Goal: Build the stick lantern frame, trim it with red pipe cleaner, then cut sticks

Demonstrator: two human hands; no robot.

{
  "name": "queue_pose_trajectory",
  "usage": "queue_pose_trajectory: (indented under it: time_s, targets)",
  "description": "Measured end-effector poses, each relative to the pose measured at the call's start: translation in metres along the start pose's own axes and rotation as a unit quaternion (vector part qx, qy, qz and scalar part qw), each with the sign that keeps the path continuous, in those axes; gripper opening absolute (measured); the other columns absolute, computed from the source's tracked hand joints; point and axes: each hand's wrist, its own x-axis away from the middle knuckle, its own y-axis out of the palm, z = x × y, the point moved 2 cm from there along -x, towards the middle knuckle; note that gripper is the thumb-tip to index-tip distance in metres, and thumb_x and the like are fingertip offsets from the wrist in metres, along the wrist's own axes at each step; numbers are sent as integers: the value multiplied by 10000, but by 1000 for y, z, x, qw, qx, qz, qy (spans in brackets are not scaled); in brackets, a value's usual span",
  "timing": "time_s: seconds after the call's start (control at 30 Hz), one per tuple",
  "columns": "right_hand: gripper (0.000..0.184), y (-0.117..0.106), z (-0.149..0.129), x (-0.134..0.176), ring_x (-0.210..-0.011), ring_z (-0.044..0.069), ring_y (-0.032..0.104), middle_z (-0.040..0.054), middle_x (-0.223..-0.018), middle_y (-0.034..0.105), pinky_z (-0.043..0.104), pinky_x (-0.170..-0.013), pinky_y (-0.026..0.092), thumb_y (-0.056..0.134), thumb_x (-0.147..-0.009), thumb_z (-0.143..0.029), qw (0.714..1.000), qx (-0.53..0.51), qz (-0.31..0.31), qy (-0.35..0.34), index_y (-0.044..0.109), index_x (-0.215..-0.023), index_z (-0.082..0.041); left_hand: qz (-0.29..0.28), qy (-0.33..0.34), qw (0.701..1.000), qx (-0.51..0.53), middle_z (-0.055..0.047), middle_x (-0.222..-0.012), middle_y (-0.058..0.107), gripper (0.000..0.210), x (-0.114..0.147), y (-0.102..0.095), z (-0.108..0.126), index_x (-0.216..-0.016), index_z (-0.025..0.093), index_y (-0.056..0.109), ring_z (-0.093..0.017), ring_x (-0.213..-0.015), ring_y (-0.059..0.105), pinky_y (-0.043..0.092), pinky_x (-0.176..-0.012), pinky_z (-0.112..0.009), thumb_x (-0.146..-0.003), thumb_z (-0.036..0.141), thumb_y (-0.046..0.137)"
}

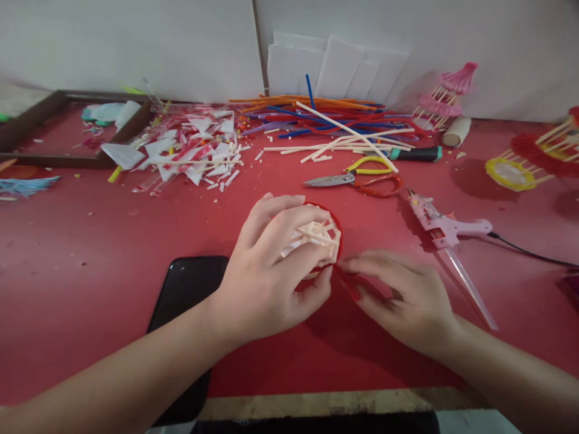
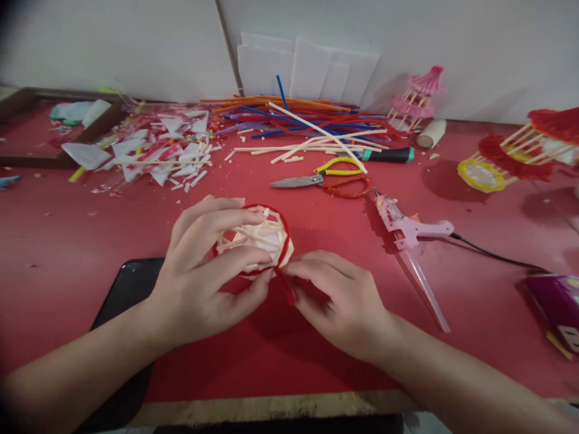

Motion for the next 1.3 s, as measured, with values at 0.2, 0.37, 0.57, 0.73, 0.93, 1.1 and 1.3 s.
queue_pose_trajectory:
  time_s: [0.2,0.37,0.57,0.73,0.93,1.1,1.3]
  targets:
    - [146,-3,-6,1,-819,165,736,53,-915,767,263,-784,621,652,-845,-148,998,33,-1,-58,687,-973,-209,-14,10,999,32,-88,-1235,609,170,1,2,4,-881,212,652,-328,-1231,521,421,-1066,-577,-730,148,699]
    - [171,-6,-9,0,-822,166,740,39,-916,768,272,-771,633,613,-854,-116,997,34,-6,-72,687,-950,-237,-20,5,998,58,-107,-1228,602,164,0,2,6,-875,206,641,-322,-1215,536,422,-1065,-570,-735,138,693]
    - [130,-5,-9,0,-802,155,740,29,-917,769,253,-748,625,633,-838,-134,1000,11,9,-27,682,-902,-236,-30,-6,997,65,-115,-1248,584,145,0,3,7,-867,209,630,-312,-1171,550,429,-1042,-573,-749,140,682]
    - [94,-4,-11,-1,-777,135,730,36,-883,764,221,-730,606,652,-823,-132,1000,-9,23,-8,668,-865,-214,-32,-5,997,65,-130,-1247,576,146,0,4,6,-874,200,636,-325,-1188,540,418,-1044,-572,-749,140,683]
    - [138,-4,-8,0,-808,146,725,31,-914,757,240,-745,604,637,-849,-127,999,8,-3,-31,679,-929,-231,-28,0,997,69,-123,-1257,570,151,1,5,4,-867,197,627,-319,-1197,545,420,-1059,-554,-742,136,684]
    - [170,-6,-6,-2,-765,132,678,36,-851,724,244,-730,572,583,-892,-104,997,45,11,-64,685,-985,-203,-36,12,996,77,-112,-1266,566,166,2,4,4,-889,209,637,-314,-1225,532,411,-1081,-559,-744,133,667]
    - [175,-6,-5,-2,-789,137,638,48,-865,681,270,-741,536,579,-905,-103,993,56,10,-105,696,-1019,-165,-33,20,996,85,-110,-1261,572,149,2,4,4,-876,195,656,-317,-1260,502,403,-1105,-548,-741,134,676]
